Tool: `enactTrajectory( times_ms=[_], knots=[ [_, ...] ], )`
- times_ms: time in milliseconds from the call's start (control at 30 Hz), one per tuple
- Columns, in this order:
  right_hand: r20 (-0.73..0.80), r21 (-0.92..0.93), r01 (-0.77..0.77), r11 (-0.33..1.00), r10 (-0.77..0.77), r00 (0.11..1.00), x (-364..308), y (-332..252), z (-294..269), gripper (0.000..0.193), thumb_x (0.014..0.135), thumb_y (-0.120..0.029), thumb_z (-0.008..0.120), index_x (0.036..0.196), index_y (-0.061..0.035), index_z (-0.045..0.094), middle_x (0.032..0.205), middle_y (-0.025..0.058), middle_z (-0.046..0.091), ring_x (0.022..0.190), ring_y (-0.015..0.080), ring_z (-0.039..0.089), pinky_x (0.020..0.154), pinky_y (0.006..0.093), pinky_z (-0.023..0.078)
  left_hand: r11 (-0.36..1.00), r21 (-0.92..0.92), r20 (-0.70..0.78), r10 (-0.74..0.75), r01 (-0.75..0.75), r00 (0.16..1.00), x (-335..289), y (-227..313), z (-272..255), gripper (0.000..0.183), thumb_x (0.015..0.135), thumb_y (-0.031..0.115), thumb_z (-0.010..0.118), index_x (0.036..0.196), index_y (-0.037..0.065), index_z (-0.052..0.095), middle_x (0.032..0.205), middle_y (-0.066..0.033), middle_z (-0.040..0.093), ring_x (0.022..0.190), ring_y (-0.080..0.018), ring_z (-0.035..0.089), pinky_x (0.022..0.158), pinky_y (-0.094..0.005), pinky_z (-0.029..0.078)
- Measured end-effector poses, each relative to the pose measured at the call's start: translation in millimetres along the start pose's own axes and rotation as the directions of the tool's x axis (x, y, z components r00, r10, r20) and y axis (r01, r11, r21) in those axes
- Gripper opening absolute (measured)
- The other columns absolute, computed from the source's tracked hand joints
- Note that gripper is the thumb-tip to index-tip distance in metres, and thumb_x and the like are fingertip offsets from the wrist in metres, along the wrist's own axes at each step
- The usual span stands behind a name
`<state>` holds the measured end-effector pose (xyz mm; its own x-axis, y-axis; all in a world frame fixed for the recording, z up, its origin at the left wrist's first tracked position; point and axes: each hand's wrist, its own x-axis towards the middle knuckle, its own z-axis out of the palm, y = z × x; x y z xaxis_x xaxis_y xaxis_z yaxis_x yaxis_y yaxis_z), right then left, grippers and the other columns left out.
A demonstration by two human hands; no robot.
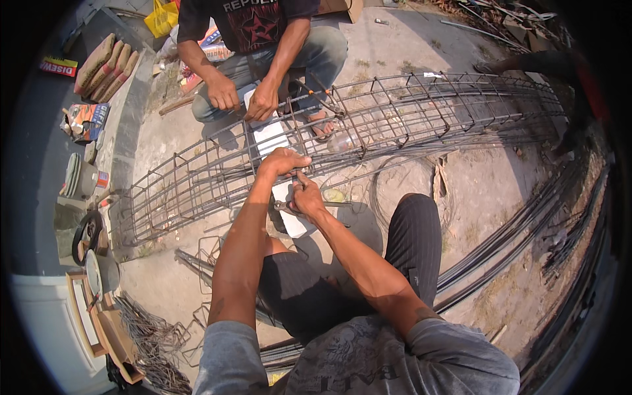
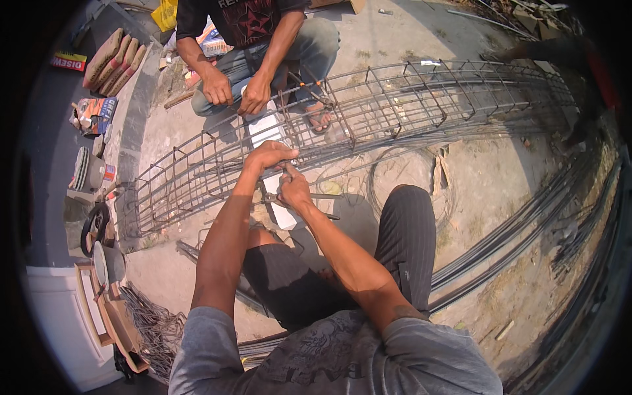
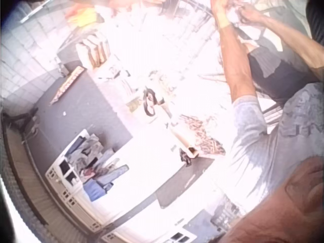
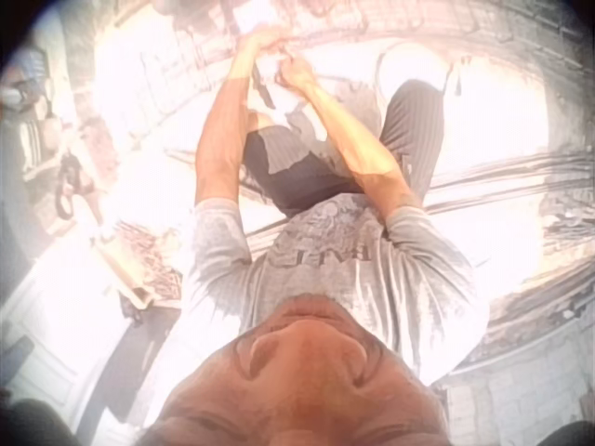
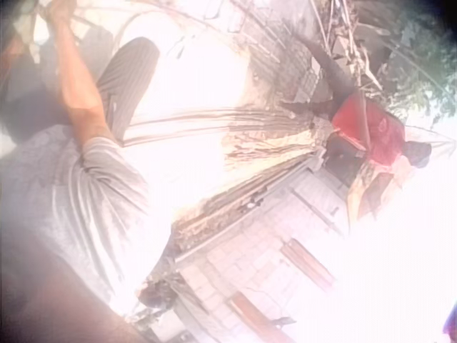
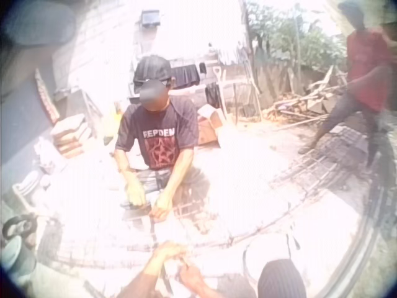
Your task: The person uses pliers to twist and cut thin wire to secure horizontal and vertical rebar segments into a cage-like framework for construction.
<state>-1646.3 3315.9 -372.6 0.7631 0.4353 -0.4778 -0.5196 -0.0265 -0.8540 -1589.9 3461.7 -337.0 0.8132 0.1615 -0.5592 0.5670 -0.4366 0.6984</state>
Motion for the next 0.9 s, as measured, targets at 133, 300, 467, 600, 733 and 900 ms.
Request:
enactTrajectory(
  times_ms=[133,300,467,600,733,900],
  knots=[
    [-0.062,0.086,0.044,0.995,-0.038,0.997,12,9,6,0.055,0.102,-0.010,0.051,0.154,-0.0083,0.033,0.070,0.0040,0.056,0.050,0.0116,0.053,0.042,0.0265,0.043,0.942,0.334,0.084,-0.019,-0.010,0.996,19,8,-2,0.071,0.077,0.071,0.069,0.081,0.000,0.073,0.069,-0.0115,0.066,0.063,-0.0218,0.060,0.060,-0.0379,0.048],
    [-0.027,0.441,-0.080,0.894,0.103,0.994,8,0,18,0.051,0.102,-0.009,0.050,0.151,-0.0061,0.036,0.073,0.0032,0.057,0.054,0.0107,0.054,0.045,0.0245,0.044,0.969,0.242,0.098,0.026,-0.050,0.995,29,-17,-9,0.071,0.078,0.071,0.068,0.082,0.000,0.073,0.072,-0.0123,0.066,0.065,-0.0217,0.059,0.061,-0.0396,0.047],
    [-0.020,0.558,-0.123,0.821,0.162,0.987,23,3,20,0.045,0.100,-0.006,0.049,0.145,-0.0010,0.041,0.079,0.0039,0.058,0.060,0.0098,0.054,0.049,0.0241,0.046,0.981,0.171,0.119,-0.112,0.090,0.987,27,-10,-2,0.068,0.082,0.058,0.075,0.112,-0.004,0.071,0.099,-0.0149,0.069,0.081,-0.0188,0.058,0.070,-0.0367,0.048],
    [-0.053,0.549,0.026,0.836,0.003,0.999,31,20,17,0.048,0.100,-0.006,0.048,0.146,0.0026,0.039,0.095,0.0094,0.063,0.072,0.0132,0.060,0.060,0.0270,0.052,0.999,-0.028,0.089,-0.037,0.040,0.995,23,-6,9,0.059,0.080,0.047,0.081,0.109,-0.004,0.072,0.105,-0.0166,0.071,0.097,-0.0219,0.060,0.086,-0.0380,0.048],
    [-0.093,0.018,0.208,0.978,-0.206,0.974,4,23,9,0.049,0.098,-0.012,0.053,0.143,0.0052,0.044,0.117,0.0173,0.064,0.088,0.0198,0.064,0.079,0.0308,0.052,0.988,-0.147,-0.031,0.041,-0.045,0.999,13,-23,11,0.051,0.076,0.037,0.085,0.106,-0.003,0.074,0.110,-0.0169,0.072,0.103,-0.0254,0.064,0.094,-0.0372,0.047],
    [-0.138,-0.282,0.285,0.916,-0.332,0.933,-27,-57,-40,0.034,0.096,-0.018,0.054,0.122,-0.0005,0.067,0.101,0.0200,0.072,0.087,0.0304,0.070,0.080,0.0387,0.053,0.997,0.035,-0.271,0.080,-0.074,0.959,-19,-4,26,0.057,0.071,0.037,0.086,0.105,-0.006,0.072,0.104,-0.0175,0.074,0.099,-0.0333,0.069,0.087,-0.0373,0.053]
  ],
)
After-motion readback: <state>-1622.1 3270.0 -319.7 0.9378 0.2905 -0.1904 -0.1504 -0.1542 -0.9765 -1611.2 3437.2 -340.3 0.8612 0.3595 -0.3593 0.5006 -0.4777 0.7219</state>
